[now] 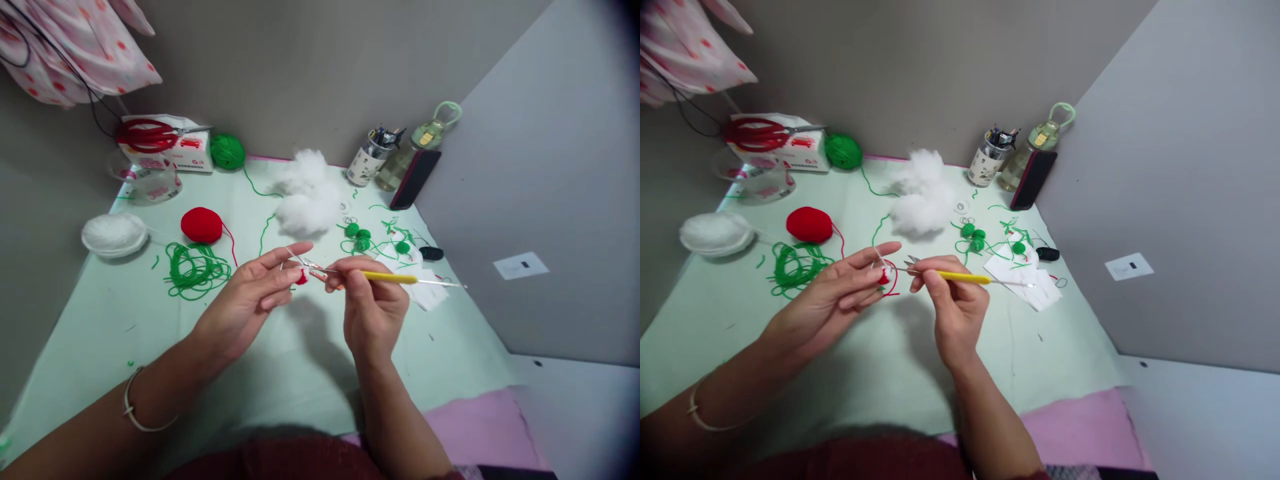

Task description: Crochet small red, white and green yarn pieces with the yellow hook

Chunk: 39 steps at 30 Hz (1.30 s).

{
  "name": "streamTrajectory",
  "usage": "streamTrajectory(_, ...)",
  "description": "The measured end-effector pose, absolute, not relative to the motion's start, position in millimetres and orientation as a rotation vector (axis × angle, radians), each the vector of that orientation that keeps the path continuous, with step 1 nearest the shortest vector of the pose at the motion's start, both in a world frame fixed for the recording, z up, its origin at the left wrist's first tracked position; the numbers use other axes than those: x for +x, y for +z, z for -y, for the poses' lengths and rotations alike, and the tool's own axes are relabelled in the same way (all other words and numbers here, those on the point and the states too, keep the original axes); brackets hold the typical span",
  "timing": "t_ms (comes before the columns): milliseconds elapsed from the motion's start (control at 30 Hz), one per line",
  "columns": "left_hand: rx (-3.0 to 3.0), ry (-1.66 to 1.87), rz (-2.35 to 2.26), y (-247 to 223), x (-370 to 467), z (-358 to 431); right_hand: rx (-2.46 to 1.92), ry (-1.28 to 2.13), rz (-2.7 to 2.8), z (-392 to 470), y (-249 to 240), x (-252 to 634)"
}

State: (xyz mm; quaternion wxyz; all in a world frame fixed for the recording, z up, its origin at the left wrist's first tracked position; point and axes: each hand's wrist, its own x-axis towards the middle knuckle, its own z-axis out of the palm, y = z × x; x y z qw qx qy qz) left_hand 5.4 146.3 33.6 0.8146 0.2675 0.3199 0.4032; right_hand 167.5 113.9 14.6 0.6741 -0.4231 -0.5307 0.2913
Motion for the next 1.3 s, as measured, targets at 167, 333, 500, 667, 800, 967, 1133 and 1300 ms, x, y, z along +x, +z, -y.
streamTrajectory(167,0.691,0.911,-0.723,33.1,11.2,-141.3,-0.904,0.907,1.099,-117.0,11.8,164.8)
streamTrajectory(333,0.681,0.873,-0.722,34.5,14.0,-138.1,-0.948,0.938,1.063,-115.8,9.0,164.6)
streamTrajectory(500,0.580,0.814,-0.687,35.4,9.3,-141.1,-0.897,0.982,1.028,-116.9,10.2,166.1)
streamTrajectory(667,0.424,0.764,-0.605,36.9,5.0,-145.9,-0.894,1.105,0.847,-122.4,13.4,172.9)
streamTrajectory(800,0.569,0.809,-0.644,33.4,9.3,-143.6,-0.880,1.165,0.860,-123.7,11.5,172.7)
streamTrajectory(967,0.855,0.936,-0.834,24.4,14.9,-134.8,-0.960,0.935,1.091,-120.2,4.9,166.8)
streamTrajectory(1133,0.842,0.923,-0.828,25.8,13.9,-136.0,-1.010,0.930,1.060,-119.5,6.5,168.3)
streamTrajectory(1300,0.694,0.947,-0.780,26.9,14.4,-138.2,-1.117,0.329,1.492,-109.9,3.9,160.4)
